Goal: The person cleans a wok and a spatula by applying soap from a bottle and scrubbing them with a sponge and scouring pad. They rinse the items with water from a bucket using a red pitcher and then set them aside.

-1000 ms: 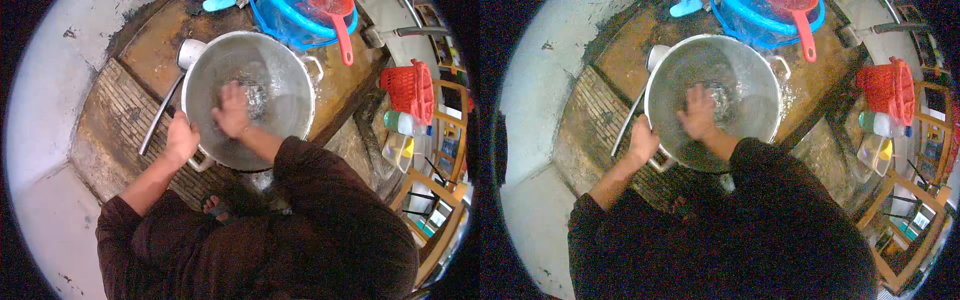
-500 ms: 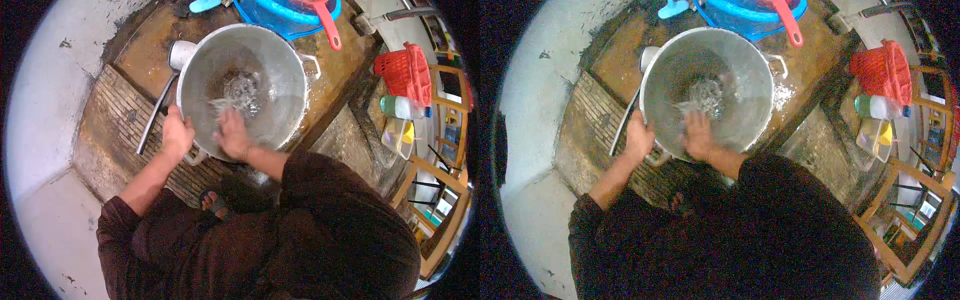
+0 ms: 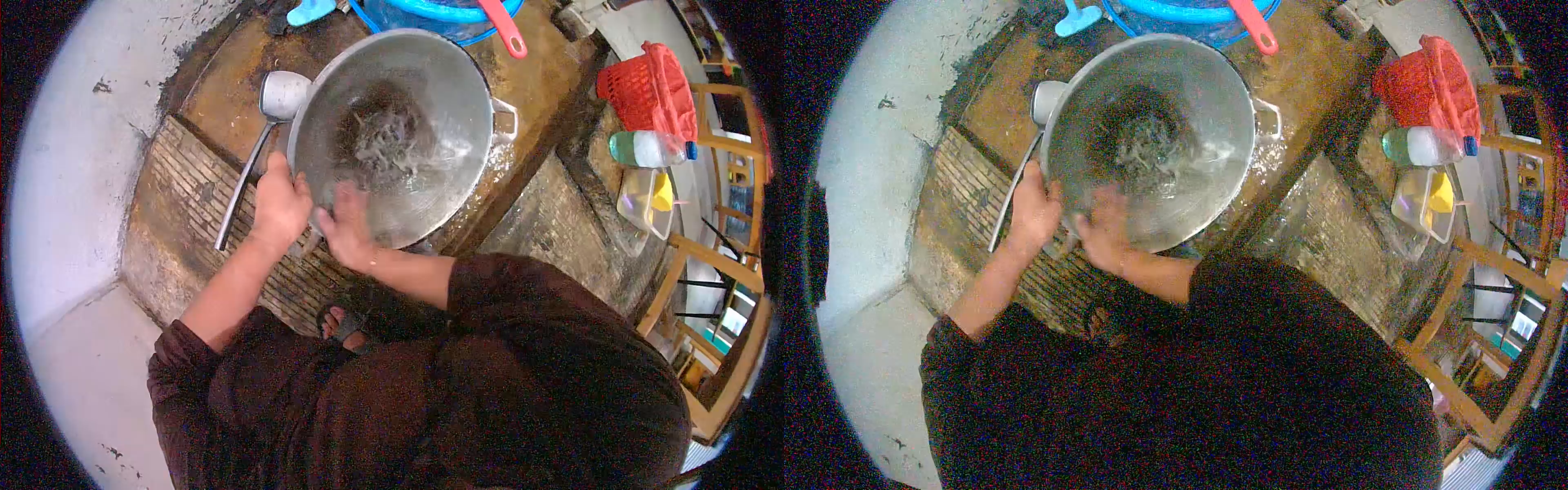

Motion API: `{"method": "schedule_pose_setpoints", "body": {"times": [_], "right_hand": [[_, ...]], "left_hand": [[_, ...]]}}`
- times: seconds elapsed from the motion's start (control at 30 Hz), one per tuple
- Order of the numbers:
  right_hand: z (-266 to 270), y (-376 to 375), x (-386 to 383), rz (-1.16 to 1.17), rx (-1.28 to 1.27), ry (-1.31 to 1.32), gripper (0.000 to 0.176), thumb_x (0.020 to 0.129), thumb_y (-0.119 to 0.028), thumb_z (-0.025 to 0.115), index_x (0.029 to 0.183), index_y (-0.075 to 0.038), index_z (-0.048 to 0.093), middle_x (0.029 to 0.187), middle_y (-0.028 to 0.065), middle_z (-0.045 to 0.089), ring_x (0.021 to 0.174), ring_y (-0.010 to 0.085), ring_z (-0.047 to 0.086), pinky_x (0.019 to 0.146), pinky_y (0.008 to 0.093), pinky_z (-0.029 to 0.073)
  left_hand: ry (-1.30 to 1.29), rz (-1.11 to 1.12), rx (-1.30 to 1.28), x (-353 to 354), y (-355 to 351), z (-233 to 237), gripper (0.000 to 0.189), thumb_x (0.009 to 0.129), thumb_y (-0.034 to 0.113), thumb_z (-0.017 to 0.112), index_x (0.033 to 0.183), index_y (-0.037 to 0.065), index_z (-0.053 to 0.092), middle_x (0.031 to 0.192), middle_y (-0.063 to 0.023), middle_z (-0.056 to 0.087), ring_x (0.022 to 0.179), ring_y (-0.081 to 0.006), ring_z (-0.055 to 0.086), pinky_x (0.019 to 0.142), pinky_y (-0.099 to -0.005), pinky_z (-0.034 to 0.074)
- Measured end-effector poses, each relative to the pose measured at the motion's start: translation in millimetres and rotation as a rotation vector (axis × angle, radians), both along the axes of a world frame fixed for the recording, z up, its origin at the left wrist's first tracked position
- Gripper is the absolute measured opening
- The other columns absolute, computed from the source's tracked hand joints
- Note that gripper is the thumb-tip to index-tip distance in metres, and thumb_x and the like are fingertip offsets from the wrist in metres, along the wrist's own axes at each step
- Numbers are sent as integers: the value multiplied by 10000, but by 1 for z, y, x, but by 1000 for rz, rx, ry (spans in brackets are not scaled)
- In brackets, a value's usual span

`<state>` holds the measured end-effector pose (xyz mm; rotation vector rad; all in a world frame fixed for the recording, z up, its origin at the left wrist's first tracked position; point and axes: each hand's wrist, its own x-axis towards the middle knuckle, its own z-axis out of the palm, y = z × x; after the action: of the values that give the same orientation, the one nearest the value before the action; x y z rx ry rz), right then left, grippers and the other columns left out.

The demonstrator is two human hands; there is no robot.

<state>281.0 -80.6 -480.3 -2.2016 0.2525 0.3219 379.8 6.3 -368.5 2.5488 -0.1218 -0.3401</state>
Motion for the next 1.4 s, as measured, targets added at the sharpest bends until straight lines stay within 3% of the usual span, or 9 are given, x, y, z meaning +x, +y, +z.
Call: {"method": "schedule_pose_setpoints", "body": {"times": [0.1,0.2,0.3,0.5,0.67,0.83,1.0,1.13,1.4], "right_hand": [[40,-26,-3,165,316,85,675,940,-395,342,1392,70,158,1447,283,128,1360,399,92,1115,430,85],[22,-117,-31,768,-269,207,675,926,-429,360,1401,24,202,1434,268,175,1337,402,159,1110,442,104],[5,-132,-46,427,-573,134,686,913,-461,371,1365,43,266,1380,269,274,1297,417,236,1103,452,146],[45,-89,-38,591,87,135,655,843,-448,515,1264,45,418,1340,292,342,1270,438,286,1091,490,169],[5,-227,-6,565,-838,-18,736,877,-490,412,1401,-6,229,1456,216,194,1372,366,86,1126,444,50],[-28,-125,48,189,-325,23,734,814,-482,526,1373,-52,318,1444,223,211,1301,470,206,1074,550,164],[6,-113,-8,737,-351,166,679,869,-464,454,1397,-71,284,1454,198,216,1352,411,118,1100,503,100],[-21,-206,48,545,-989,-88,771,841,-514,462,1417,-58,228,1486,195,118,1364,421,11,1085,550,38],[-53,-21,65,466,-170,-133,794,863,-508,411,1431,-36,121,1488,212,51,1340,478,56,1083,549,51]], "left_hand": [[-41,-14,-74,-5,10,-16,198,812,75,532,950,-16,423,828,-281,585,831,-453,566,737,-478,439],[82,73,-34,-6,21,-25,206,809,78,531,965,-18,438,853,-278,590,851,-447,569,750,-469,446],[110,75,16,-11,13,-20,225,805,72,532,993,-23,454,874,-277,594,868,-442,571,759,-465,449],[103,48,-6,-6,30,-39,266,797,69,552,1033,-17,465,905,-269,602,896,-434,575,771,-452,458],[156,-14,-16,5,31,-30,289,799,77,554,1049,-28,456,920,-278,600,906,-432,575,789,-458,451],[127,-41,92,10,24,-23,275,804,92,530,1020,-52,438,929,-298,588,898,-447,570,786,-470,449],[205,-15,88,8,40,-40,312,792,83,510,1041,-80,418,914,-314,578,906,-454,567,797,-455,457],[379,83,-70,4,52,-50,355,778,82,532,1069,-90,421,922,-312,580,913,-432,581,800,-450,462],[504,81,56,31,45,-27,382,775,103,561,1078,-101,452,985,-298,588,862,-392,622,616,-411,539]]}}
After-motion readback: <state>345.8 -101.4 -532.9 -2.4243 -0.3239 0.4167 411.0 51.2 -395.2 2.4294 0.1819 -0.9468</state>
